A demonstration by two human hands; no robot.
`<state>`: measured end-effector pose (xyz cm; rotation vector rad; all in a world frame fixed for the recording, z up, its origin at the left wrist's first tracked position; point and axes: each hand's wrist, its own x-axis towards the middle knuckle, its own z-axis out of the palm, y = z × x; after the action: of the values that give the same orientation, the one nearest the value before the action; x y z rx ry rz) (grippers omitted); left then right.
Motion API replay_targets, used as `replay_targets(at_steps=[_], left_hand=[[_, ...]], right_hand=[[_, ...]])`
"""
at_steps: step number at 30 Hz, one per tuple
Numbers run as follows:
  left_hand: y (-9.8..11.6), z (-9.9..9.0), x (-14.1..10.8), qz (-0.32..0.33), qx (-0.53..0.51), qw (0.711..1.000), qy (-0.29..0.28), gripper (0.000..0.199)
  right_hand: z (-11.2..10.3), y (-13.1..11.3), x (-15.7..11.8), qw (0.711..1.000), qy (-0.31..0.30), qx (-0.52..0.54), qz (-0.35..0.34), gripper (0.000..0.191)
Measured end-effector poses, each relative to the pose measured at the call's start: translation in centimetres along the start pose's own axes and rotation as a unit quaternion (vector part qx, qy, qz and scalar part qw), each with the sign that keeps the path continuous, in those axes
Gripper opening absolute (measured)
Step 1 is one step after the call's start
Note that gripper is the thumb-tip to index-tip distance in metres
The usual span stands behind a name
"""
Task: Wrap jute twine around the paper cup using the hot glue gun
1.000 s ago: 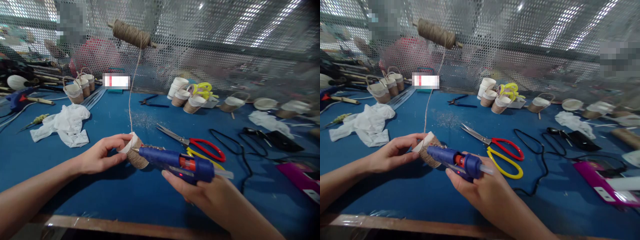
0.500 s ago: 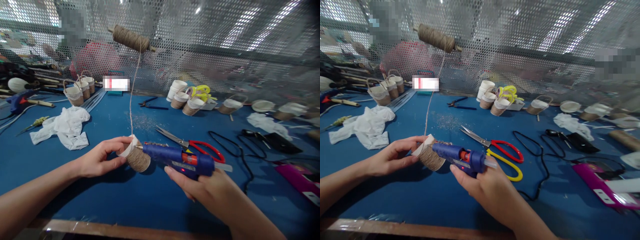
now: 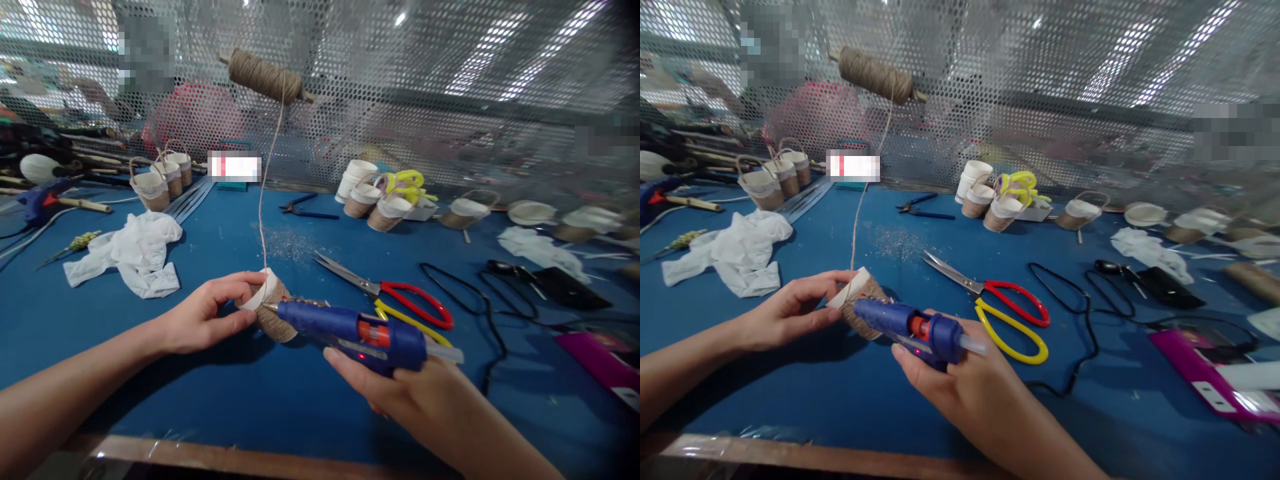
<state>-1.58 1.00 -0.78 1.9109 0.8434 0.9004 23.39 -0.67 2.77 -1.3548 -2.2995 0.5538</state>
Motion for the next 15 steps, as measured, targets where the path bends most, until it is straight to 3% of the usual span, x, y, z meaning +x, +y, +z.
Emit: replay_targets(at_steps=[9,15], left_hand=[[0.1,0.0,0.0,0.010,-0.007,1.000,-0.007,0.015],[-0.1,-0.1,-0.1,0.014,-0.003,1.000,-0.012,0.014]], right_hand=[[-0.4,1.6,0.7,0.996,-0.058,0.000,-0.060,0.027],[-0.6,1.4,1.3,0.994,-0.086,0.053,0.044,0.041]])
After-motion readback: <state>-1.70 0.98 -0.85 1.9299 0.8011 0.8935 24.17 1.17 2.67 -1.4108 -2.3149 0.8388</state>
